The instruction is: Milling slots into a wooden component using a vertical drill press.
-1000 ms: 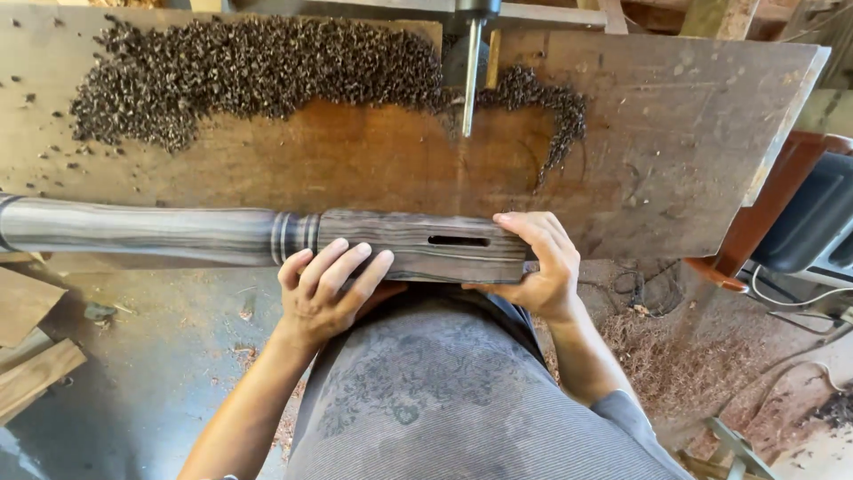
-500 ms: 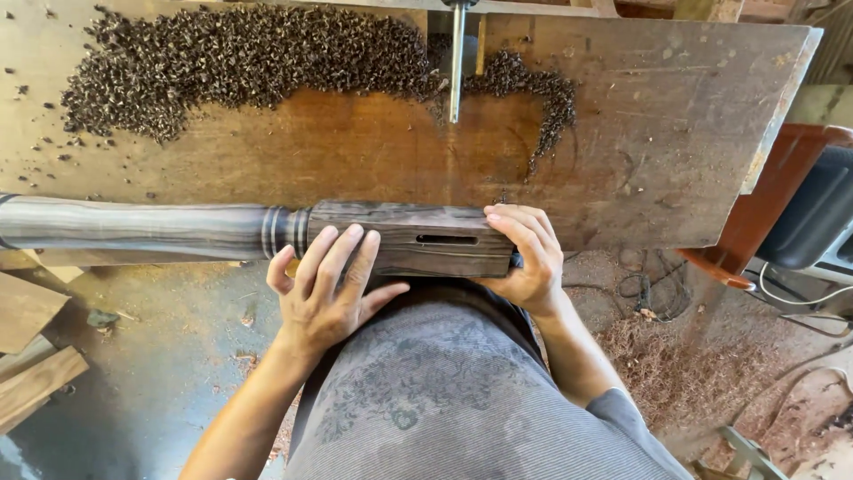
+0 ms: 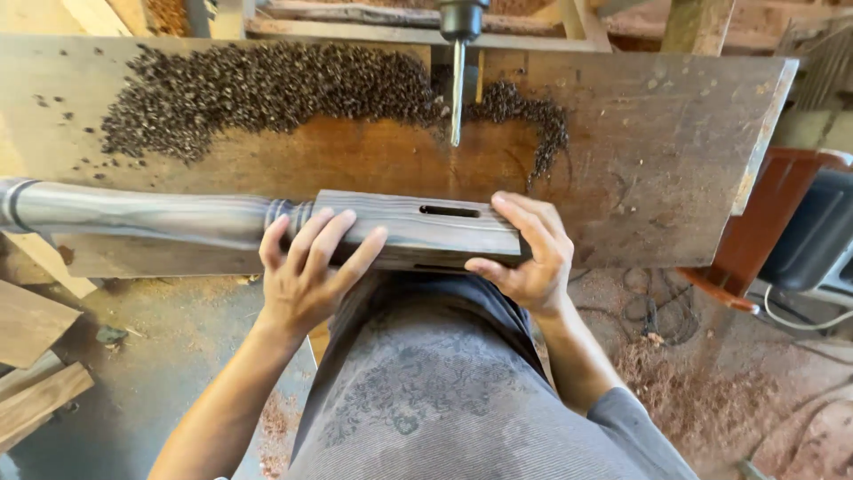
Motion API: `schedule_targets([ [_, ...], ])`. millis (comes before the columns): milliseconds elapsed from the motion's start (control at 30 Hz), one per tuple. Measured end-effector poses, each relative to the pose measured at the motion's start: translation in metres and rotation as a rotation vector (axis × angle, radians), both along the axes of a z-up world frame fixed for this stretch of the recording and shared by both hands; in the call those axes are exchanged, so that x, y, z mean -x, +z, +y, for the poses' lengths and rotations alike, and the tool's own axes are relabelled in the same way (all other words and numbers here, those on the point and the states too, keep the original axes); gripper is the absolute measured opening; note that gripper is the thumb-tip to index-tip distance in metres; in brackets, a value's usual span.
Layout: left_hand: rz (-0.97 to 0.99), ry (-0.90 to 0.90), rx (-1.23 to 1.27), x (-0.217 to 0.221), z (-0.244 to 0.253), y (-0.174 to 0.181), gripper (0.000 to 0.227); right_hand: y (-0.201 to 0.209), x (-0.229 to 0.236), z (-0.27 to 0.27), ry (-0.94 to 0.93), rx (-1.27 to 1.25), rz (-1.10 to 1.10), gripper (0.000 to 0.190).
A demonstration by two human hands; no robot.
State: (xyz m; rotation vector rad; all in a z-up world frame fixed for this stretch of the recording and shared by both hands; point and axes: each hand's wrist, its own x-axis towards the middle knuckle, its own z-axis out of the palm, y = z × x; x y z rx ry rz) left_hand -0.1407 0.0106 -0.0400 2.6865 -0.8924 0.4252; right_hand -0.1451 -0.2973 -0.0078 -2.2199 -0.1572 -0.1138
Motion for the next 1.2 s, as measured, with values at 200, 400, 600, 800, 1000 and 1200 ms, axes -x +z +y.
schedule_targets([
  [200,0.189,-0.071,0.023,-0.06,-0.015,0.041,0.059,0.002,-0.014,0.015,-0.054,0.047,-0.185,0.045],
  [400,0.245,-0.013,-0.041,-0.078,-0.026,0.031,0.057,-0.021,-0.036,0.023,-0.21,-0.149,-0.102,0.025],
  [600,0.248,0.008,0.014,-0.11,-0.047,0.032,0.053,-0.025,-0.069,0.005,-0.246,-0.166,-0.126,0.011],
  [800,0.27,-0.027,0.033,-0.116,-0.054,0.025,0.049,-0.025,-0.073,-0.005,-0.243,-0.28,-0.151,0.015],
  [1000,0.294,-0.032,0.06,-0.126,-0.038,0.033,0.045,-0.028,-0.084,0.009,-0.255,-0.316,-0.172,0.017],
  [1200,0.247,0.008,0.024,-0.131,-0.009,0.032,0.048,-0.024,-0.094,0.039,-0.165,-0.224,-0.223,0.018],
])
